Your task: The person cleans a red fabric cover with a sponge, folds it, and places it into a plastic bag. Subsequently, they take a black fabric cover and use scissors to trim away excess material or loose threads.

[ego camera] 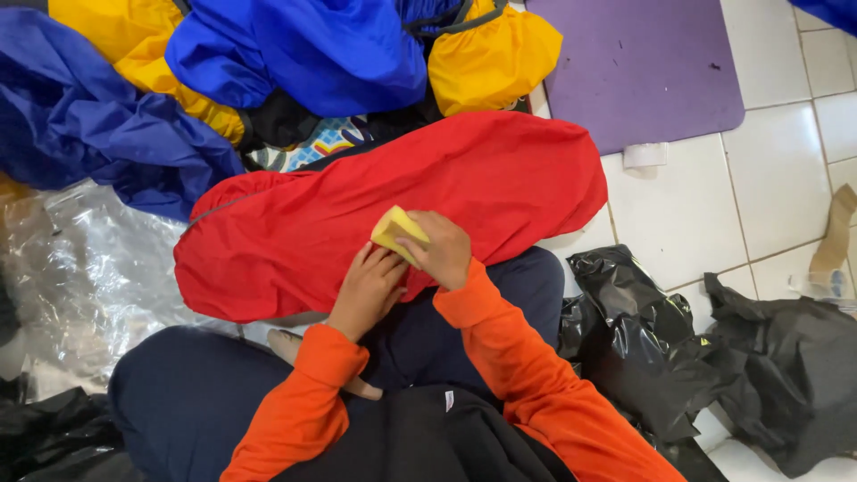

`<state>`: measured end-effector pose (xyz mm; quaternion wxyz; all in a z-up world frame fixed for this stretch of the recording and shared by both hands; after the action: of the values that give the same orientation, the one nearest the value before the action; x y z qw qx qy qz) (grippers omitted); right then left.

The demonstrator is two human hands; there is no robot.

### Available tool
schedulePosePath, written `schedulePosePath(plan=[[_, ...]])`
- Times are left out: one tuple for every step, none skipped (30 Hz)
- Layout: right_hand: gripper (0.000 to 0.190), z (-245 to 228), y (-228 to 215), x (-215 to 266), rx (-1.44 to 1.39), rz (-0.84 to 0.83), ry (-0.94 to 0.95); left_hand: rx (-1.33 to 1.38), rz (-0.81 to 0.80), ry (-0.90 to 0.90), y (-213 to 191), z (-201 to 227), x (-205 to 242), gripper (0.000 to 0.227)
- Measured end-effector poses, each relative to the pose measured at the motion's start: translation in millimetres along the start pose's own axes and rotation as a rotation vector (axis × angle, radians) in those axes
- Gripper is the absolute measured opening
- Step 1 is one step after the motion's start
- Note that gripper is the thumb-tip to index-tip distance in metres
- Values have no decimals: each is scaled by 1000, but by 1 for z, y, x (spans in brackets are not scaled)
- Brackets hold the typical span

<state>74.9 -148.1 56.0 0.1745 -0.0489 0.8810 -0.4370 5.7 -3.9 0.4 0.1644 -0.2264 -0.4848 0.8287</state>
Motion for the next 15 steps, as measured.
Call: schedulePosePath(plan=[[49,24,-6,-9,-4,-7,0,1,-3,-8,-4,1,-6,58],[47,53,-8,-12,56,-51,166,-14,93,9,-14,5,-6,32],[49,81,-9,-13,118,-96,331,-30,188,26,-24,9,-4,11],[49,117,-30,-14,113,-105,336,-28,179,20,-28,10,-5,11],[44,156,-63,-12,271,91,455,-29,167,17,-32,11,-6,10],[41,194,-98,-14,431,298,563,-34,164,18,-37,11,-11,15],[41,212,-124,-5,429,298,561,-36,164,16,-41,12,-11,15],[38,229,-160,8,508,503,607,-21,97,-4,-40,13,-11,10],[37,244,-195,23,585,710,647,-6,29,-24,-40,15,-12,8],[37,231,-195,19,584,707,639,-6,35,-30,-42,13,-11,8],[43,219,-195,16,509,740,600,19,9,-49,-41,11,-11,9],[50,207,-195,13,436,767,561,48,-20,-69,-40,9,-9,10],[50,164,-169,3,437,758,555,52,-18,-79,-43,7,-7,10],[58,123,-131,-10,249,549,518,141,31,-153,-48,-1,-7,13],[69,76,-93,-13,66,336,471,232,80,-226,-52,-8,-7,20]])
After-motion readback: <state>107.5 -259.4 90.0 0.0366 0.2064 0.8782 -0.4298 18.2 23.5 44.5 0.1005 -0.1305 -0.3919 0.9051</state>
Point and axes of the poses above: each hand's wrist, its own x-axis away from the middle knuckle, its own y-axis out of the palm, z = x × y, the point moved 5 cm from there along -x, towards the middle knuckle, and after that the axes turned 4 degrees about -x, right-handed, at the moved point
